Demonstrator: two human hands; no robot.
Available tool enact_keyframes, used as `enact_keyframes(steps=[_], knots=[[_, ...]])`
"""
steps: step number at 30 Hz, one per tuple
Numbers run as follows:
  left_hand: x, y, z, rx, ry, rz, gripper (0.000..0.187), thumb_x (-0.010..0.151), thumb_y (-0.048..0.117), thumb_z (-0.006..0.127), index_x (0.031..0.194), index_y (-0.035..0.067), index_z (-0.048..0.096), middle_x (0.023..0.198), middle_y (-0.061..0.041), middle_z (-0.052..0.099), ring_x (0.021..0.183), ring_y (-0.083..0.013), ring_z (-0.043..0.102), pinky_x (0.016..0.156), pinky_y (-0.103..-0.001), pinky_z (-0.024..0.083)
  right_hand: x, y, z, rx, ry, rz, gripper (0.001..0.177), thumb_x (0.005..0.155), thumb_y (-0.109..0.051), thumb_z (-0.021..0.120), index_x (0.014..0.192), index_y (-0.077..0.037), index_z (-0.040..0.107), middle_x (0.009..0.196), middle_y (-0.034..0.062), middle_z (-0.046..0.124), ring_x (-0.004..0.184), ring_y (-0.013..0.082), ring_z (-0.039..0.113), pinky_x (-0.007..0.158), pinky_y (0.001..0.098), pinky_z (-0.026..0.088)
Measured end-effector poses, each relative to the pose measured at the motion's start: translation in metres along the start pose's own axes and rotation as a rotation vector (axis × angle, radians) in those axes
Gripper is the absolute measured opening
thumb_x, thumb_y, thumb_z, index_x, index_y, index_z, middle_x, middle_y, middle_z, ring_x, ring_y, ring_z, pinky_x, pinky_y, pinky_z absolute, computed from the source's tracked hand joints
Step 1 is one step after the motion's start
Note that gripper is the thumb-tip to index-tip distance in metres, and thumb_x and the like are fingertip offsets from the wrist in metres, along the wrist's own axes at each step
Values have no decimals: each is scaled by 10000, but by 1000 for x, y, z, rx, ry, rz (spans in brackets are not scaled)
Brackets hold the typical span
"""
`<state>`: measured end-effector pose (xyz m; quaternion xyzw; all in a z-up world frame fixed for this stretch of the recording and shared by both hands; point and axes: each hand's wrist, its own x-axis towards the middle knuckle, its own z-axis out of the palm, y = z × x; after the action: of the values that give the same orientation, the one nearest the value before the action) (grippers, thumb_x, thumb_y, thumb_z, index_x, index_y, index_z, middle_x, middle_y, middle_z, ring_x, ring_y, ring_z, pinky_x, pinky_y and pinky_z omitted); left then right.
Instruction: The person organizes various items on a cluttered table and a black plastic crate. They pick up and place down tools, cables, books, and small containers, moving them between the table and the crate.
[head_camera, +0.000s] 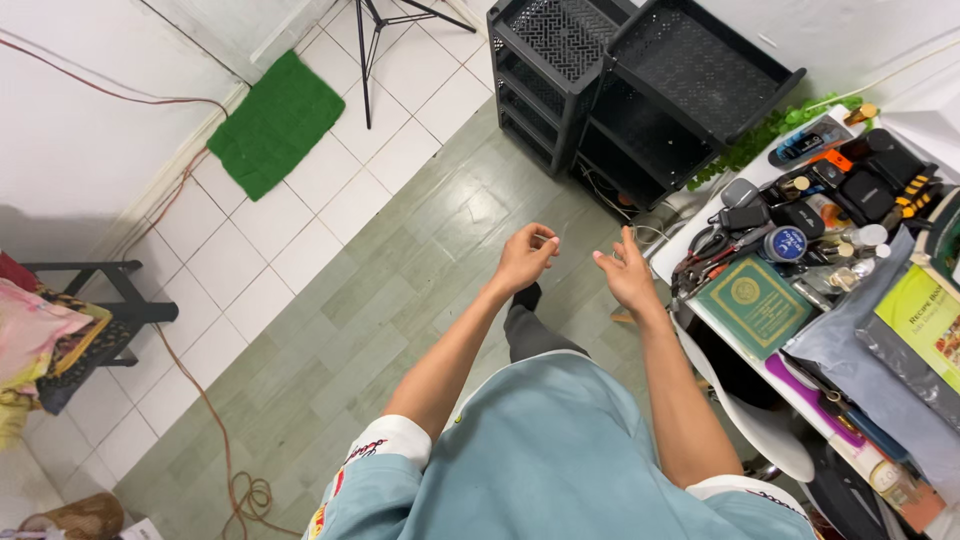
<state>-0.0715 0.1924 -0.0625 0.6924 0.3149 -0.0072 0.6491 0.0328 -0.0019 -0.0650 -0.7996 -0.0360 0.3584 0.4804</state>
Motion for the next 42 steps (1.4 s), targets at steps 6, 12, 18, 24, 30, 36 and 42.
enact_keyframes(steps=[6, 12, 18, 24, 30, 36, 42], knots=[[60, 25, -40, 114, -92, -58, 292, 942, 240, 648, 1134, 20, 637, 905, -87, 761, 698, -156, 711, 645, -309, 574, 63, -33, 24, 4, 40, 98, 903, 922, -314, 693, 1645, -123, 187, 1601, 223, 409, 1342, 271, 582, 1068, 372, 461], [132, 43, -60, 190, -180, -110, 285, 923, 218, 642, 1120, 13, 650, 908, -94, 771, 704, -163, 725, 659, -315, 571, 113, -68, 42, -62, 38, 117, 923, 893, -331, 689, 1637, -111, 188, 1580, 222, 418, 1343, 295, 587, 1090, 396, 467], [206, 57, -60, 297, -403, -121, 301, 931, 244, 637, 1142, 30, 634, 932, -83, 767, 725, -159, 715, 694, -327, 560, 132, -85, 47, -375, 162, -3, 897, 901, -303, 716, 1597, -32, 219, 1615, 227, 349, 1481, 372, 353, 1187, 445, 308], [256, 34, -61, 496, -612, 88, 319, 918, 265, 680, 1126, 23, 677, 952, -129, 773, 823, -243, 738, 764, -381, 571, 135, -75, 91, -234, 347, 204, 860, 901, -301, 710, 1588, -30, 270, 1605, 219, 371, 1479, 361, 368, 1202, 422, 323], [324, 14, -54, 706, -716, 177, 334, 926, 256, 637, 1180, 39, 641, 1006, -162, 774, 913, -337, 734, 840, -443, 555, 163, -28, 155, -47, 682, 152, 756, 885, -226, 747, 1526, -18, 403, 1487, 247, 529, 1337, 379, 549, 1116, 427, 443], [358, -46, -50, 740, -706, 155, 298, 937, 248, 641, 1153, 43, 642, 952, -163, 781, 900, -353, 726, 828, -449, 551, 230, 39, 213, 285, 826, 277, 564, 871, -103, 725, 1403, -68, 540, 1366, 162, 638, 1183, 280, 671, 902, 409, 584], [399, -147, -34, 629, -649, 64, 290, 930, 218, 625, 1164, 47, 633, 948, -142, 776, 790, -302, 754, 770, -422, 570, 316, 135, 236, 259, 844, 242, 436, 870, -61, 719, 1290, -72, 603, 1294, 123, 689, 1128, 254, 700, 832, 390, 594]])
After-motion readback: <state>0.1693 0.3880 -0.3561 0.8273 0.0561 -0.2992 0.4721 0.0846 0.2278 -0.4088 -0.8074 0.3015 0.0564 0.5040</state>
